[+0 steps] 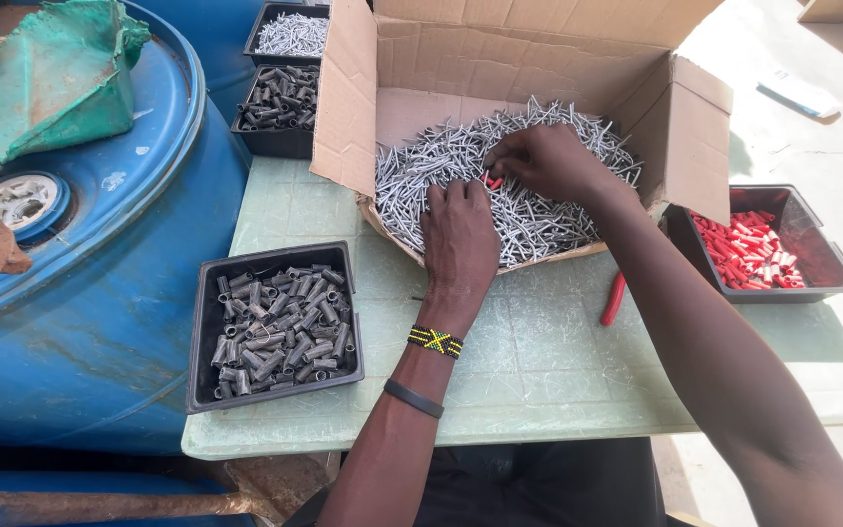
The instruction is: The person sorts through a large cardboard box filled with metal nails and fasteners, picking out specific items by hand. They place the selected fasteners into a black plastic tray on the table. A pair of red pliers and a container of red plastic caps are also visible on the workspace.
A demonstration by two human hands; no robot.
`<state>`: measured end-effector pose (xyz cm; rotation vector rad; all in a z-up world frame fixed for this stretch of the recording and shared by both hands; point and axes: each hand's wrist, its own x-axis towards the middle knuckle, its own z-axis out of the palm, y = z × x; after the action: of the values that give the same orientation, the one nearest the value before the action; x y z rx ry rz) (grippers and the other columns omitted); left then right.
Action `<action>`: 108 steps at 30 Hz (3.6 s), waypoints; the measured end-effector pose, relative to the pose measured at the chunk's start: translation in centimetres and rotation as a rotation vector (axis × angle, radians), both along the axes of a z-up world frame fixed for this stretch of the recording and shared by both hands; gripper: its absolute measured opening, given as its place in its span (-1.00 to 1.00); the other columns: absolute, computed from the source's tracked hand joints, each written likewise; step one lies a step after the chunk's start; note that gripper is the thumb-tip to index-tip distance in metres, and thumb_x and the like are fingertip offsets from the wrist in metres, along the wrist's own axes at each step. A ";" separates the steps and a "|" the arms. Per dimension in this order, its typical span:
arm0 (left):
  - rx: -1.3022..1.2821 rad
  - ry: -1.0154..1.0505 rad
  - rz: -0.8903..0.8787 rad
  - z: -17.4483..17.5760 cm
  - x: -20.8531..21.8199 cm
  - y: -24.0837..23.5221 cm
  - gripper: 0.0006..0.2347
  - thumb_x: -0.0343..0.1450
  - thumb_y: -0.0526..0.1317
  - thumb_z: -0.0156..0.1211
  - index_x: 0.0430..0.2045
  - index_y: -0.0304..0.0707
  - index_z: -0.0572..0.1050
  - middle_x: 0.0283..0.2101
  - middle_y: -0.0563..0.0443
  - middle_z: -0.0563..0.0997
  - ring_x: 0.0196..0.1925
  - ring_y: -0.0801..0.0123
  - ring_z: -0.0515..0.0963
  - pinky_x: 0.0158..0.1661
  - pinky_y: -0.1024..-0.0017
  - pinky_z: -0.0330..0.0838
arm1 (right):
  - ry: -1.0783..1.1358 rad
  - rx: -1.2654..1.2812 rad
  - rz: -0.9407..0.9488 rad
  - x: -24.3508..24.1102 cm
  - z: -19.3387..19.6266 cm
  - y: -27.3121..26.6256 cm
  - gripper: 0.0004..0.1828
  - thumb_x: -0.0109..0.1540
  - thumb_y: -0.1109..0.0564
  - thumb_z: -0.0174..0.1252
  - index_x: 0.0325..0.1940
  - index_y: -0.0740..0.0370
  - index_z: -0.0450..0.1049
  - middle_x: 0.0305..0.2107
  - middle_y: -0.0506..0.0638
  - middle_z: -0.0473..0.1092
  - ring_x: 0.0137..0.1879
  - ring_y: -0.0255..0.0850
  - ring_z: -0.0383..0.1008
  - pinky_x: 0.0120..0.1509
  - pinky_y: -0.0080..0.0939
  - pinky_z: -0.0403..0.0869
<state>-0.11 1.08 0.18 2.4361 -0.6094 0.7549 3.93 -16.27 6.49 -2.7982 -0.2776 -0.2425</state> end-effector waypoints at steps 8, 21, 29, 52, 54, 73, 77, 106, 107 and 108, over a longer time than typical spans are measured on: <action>-0.014 0.020 -0.007 0.0 0.3 -0.1 -0.94 0.38 -0.38 0.14 -0.33 -0.25 0.47 -0.27 -0.04 0.45 -0.04 0.08 0.50 -0.20 0.06 0.57 | -0.057 -0.313 0.052 -1.1 -0.1 0.8 -0.75 0.31 0.06 0.13 -0.01 -0.15 0.66 -0.05 -0.12 0.57 0.14 0.00 0.48 0.25 0.15 0.23; -0.025 0.036 -0.028 0.4 -0.1 0.2 -0.94 0.39 -0.38 0.13 -0.40 -0.20 0.42 -0.30 -0.05 0.44 -0.05 0.04 0.51 -0.20 0.04 0.55 | -0.048 -0.349 0.066 -0.5 -0.3 0.2 -0.85 0.30 -0.04 0.18 -0.12 -0.08 0.63 -0.01 -0.04 0.51 0.18 0.00 0.46 0.21 0.14 0.27; -0.041 0.042 -0.035 0.2 0.2 0.2 -0.94 0.40 -0.37 0.14 -0.42 -0.18 0.41 -0.29 -0.04 0.45 -0.05 0.04 0.52 -0.20 0.03 0.56 | -0.024 -0.235 0.131 -1.5 0.3 -0.2 -0.81 0.30 -0.08 0.21 -0.07 -0.07 0.63 0.03 -0.01 0.47 0.24 0.05 0.41 0.28 0.24 0.23; -0.142 0.141 -0.088 -0.1 0.9 0.4 -0.80 0.40 -0.47 0.10 -0.19 -0.17 0.49 -0.25 -0.07 0.65 -0.03 0.07 0.58 -0.18 0.09 0.59 | 0.024 0.225 0.306 -4.8 2.0 0.8 -0.82 0.25 0.15 0.30 -0.08 0.05 0.71 -0.36 0.19 0.60 -0.17 0.13 0.56 0.17 0.16 0.34; -0.157 0.160 -0.094 0.0 0.7 0.4 -0.81 0.41 -0.49 0.08 -0.20 -0.20 0.47 -0.26 -0.08 0.65 -0.03 0.08 0.58 -0.17 0.11 0.58 | 0.005 0.300 0.257 -4.6 1.6 0.9 -0.80 0.17 0.17 0.39 -0.12 0.01 0.72 -0.41 0.17 0.59 -0.24 0.06 0.56 0.08 0.10 0.40; 0.021 0.108 -0.088 -0.6 1.5 0.3 -0.74 0.32 -0.34 0.17 -0.16 -0.03 0.64 -0.11 -0.09 0.49 0.03 -0.01 0.46 -0.18 -0.06 0.52 | -0.460 0.485 0.108 -5.5 2.2 1.7 -0.85 0.29 0.39 0.30 -0.10 0.27 0.65 -0.36 0.16 0.58 -0.14 0.00 0.64 -0.01 -0.11 0.58; 0.004 0.109 -0.096 -0.6 1.6 0.2 -0.77 0.30 -0.34 0.17 -0.22 -0.09 0.63 -0.11 -0.09 0.49 0.04 -0.04 0.46 -0.19 -0.08 0.52 | -0.508 0.528 0.137 -6.2 2.1 1.5 -0.77 0.26 0.50 0.23 -0.09 0.32 0.64 -0.30 0.19 0.58 -0.04 0.08 0.62 0.06 0.00 0.60; -0.036 -0.013 -0.072 -1.6 0.8 0.5 -0.84 0.29 -0.38 0.15 -0.36 -0.06 0.52 -0.21 -0.04 0.45 -0.05 -0.04 0.48 -0.24 0.00 0.51 | -0.219 0.223 0.256 -7.1 3.5 4.6 -0.73 0.11 0.46 0.14 -0.16 0.37 0.61 -0.35 0.24 0.59 -0.19 0.21 0.64 -0.02 0.16 0.58; -0.067 -0.008 -0.061 -1.6 0.7 0.5 -0.89 0.31 -0.36 0.12 -0.39 -0.08 0.48 -0.25 -0.05 0.45 -0.07 -0.04 0.51 -0.25 0.00 0.52 | -0.186 0.091 0.175 -5.5 2.4 4.5 -0.77 0.15 0.37 0.15 -0.15 0.30 0.61 -0.33 0.18 0.60 -0.17 0.21 0.62 0.02 0.21 0.55; -0.101 -0.004 -0.050 -1.5 0.6 0.4 -0.93 0.33 -0.35 0.10 -0.42 -0.10 0.43 -0.30 -0.06 0.44 -0.10 -0.04 0.53 -0.26 0.01 0.53 | -0.154 -0.044 0.094 -3.9 1.5 4.3 -0.80 0.18 0.28 0.15 -0.15 0.24 0.61 -0.32 0.13 0.60 -0.15 0.21 0.61 0.05 0.27 0.52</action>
<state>0.50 1.47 -1.33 2.3193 -0.6160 0.7525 -0.01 -11.97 7.96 -2.8046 -0.4550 -0.4348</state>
